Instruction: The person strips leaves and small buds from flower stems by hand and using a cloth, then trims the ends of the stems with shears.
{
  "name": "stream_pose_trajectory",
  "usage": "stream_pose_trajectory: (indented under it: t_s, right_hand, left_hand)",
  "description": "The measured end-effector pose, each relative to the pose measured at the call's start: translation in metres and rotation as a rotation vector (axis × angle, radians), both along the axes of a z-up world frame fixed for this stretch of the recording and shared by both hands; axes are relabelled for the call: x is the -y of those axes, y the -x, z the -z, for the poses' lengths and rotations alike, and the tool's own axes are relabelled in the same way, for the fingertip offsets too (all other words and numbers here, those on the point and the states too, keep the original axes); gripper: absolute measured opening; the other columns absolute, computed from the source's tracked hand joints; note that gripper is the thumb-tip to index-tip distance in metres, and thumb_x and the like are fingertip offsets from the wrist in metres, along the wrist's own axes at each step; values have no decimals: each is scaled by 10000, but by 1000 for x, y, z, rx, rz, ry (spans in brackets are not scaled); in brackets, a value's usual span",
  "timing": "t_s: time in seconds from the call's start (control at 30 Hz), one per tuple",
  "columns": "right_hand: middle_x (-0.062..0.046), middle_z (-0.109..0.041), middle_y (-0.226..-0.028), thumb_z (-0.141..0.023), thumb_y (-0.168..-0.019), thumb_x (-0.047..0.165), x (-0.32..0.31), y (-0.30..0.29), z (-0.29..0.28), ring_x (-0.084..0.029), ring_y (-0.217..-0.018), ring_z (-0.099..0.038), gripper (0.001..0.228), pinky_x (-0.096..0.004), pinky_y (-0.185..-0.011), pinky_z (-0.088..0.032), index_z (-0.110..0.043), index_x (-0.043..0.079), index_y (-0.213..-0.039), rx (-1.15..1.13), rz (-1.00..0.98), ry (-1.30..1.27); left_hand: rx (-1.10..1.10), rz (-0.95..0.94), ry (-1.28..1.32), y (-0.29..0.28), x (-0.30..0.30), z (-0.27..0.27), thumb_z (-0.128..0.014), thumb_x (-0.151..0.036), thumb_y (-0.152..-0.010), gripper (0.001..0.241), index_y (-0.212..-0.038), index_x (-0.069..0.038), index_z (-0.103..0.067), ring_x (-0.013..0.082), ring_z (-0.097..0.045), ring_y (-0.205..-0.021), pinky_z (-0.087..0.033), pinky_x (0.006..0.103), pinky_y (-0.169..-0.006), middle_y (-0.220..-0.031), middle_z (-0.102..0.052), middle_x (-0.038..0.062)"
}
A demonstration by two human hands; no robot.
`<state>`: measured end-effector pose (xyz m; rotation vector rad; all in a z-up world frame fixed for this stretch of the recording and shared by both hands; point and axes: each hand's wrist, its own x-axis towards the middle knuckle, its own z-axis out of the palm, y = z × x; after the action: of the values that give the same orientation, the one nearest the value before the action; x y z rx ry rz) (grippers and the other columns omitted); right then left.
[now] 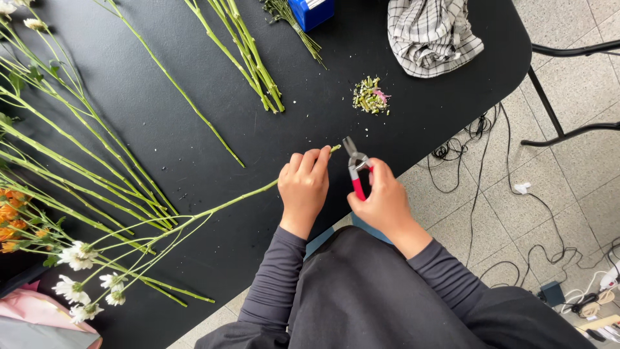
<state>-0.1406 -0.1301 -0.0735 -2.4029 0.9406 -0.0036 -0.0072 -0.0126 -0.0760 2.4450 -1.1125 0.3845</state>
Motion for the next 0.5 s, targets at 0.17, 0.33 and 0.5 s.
stream_pose_trajectory:
  t_s: [0.17,0.33,0.5]
  right_hand:
    - [-83,-580,-865,-700,-577,232,2,3,12,-396,-719,-685,660,-552,-627,-574,-566,108,-1212,35,-4,49]
    - [-25,-546,-788,-704,-547,220,2,-2,2,-318,-669,-685,664,-486,-585,-580,-595,125,-1195,114,-63,116]
    - [-21,-523,-779,-717,-526,254,7,-4,2,-336,-647,-664,688,-505,-568,-567,-600,137,-1194,124,-57,167]
  left_hand:
    - [-19,-11,23,-3,3,-8,-735,-173,-925,162,-1085,-186,-760,159,-576,-735,-466,269,-586,-891,-643,-32]
    - [-2,1,27,-4,5,-6,-736,-164,-917,167,-1081,-190,-758,159,-574,-730,-468,267,-589,-886,-641,-29]
    - [7,1,21,-8,6,-6,-745,-167,-914,159,-1070,-195,-761,149,-572,-721,-464,257,-581,-881,-642,-39]
